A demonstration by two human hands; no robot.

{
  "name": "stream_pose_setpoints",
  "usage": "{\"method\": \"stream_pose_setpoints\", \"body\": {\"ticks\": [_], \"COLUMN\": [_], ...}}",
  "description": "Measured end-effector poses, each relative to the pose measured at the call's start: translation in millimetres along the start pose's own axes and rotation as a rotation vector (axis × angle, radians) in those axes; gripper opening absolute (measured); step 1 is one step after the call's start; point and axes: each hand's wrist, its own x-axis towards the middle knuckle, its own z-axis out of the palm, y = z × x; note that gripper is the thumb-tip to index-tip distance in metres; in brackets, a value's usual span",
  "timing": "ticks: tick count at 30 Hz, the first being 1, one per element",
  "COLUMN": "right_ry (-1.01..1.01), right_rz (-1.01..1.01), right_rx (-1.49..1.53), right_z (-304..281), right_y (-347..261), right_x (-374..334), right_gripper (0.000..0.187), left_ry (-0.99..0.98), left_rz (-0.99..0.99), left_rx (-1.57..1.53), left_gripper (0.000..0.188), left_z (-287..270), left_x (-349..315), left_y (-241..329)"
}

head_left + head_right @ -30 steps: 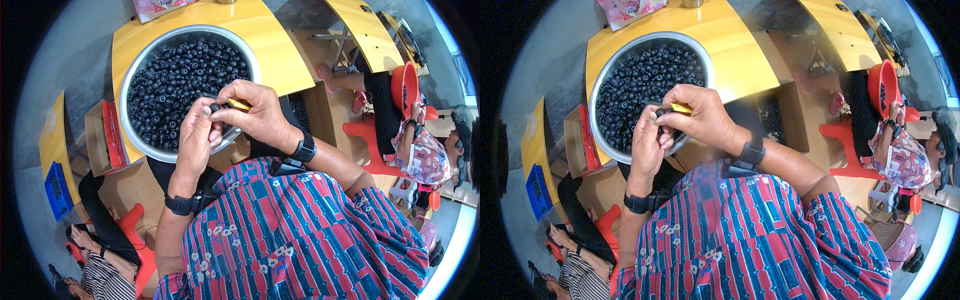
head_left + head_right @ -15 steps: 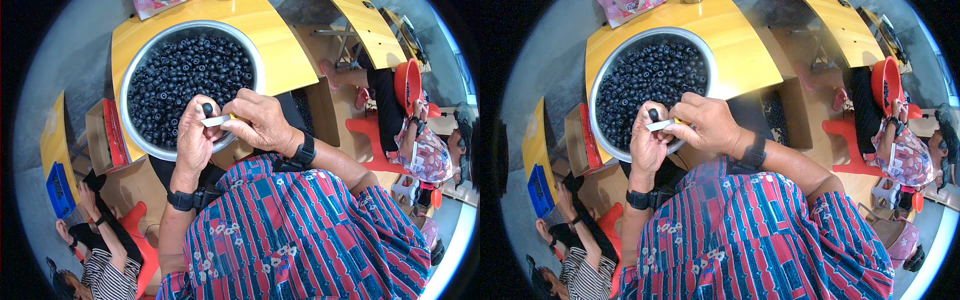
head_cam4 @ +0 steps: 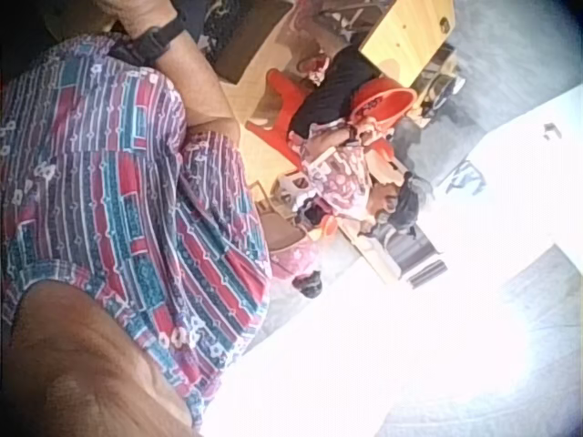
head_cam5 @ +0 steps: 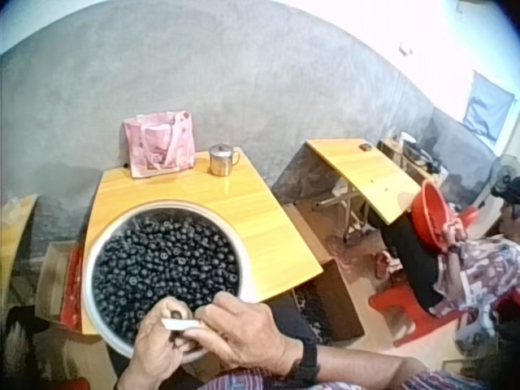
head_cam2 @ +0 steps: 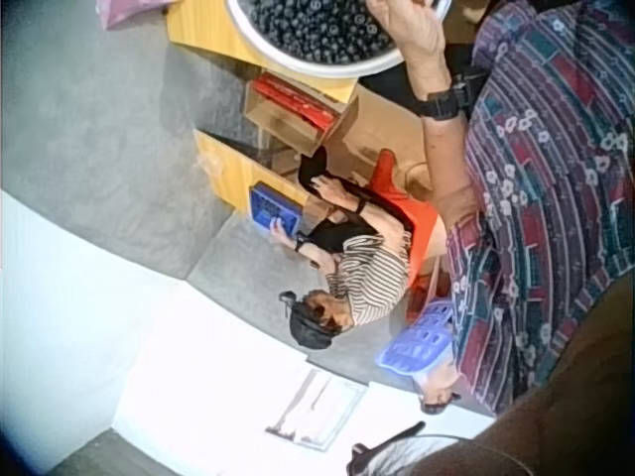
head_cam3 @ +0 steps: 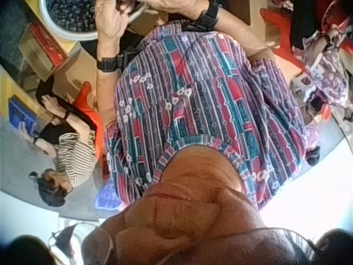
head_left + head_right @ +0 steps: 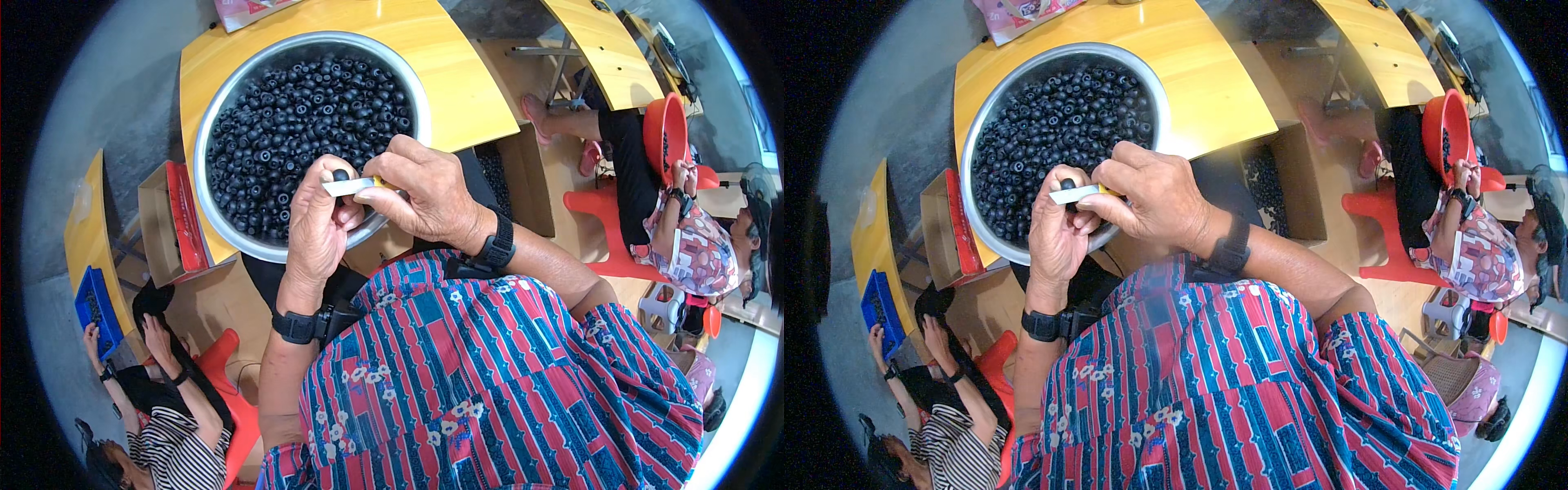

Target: Using a utility knife to trim flash or excess material from small black round molded parts.

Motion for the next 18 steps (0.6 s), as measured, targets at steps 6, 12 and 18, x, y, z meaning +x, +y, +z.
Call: {"method": "stream_pose_setpoints", "body": {"ticks": [6, 12, 18], "right_ry": [-0.007, -0.003, -0.002], "right_rz": [0.007, 0.024, 0.028], "right_rx": [-0.01, 0.002, 0.007], "right_z": [1.1, 4.0, 5.2], "right_y": [0.2, 2.3, 3.6], "right_x": [1.6, 3.0, 4.4], "right_gripper": [0.024, 0.023, 0.022], "left_ry": [0.007, 0.012, -0.005], "left_rz": [-0.008, -0.031, -0.033], "left_rx": [0.02, 0.026, 0.008], "left_gripper": [0.032, 0.031, 0.03], "left_z": [-3.1, -7.1, -7.8], "left_x": [1.2, 2.4, 4.4], "left_y": [0.3, 0.7, 1.2]}}
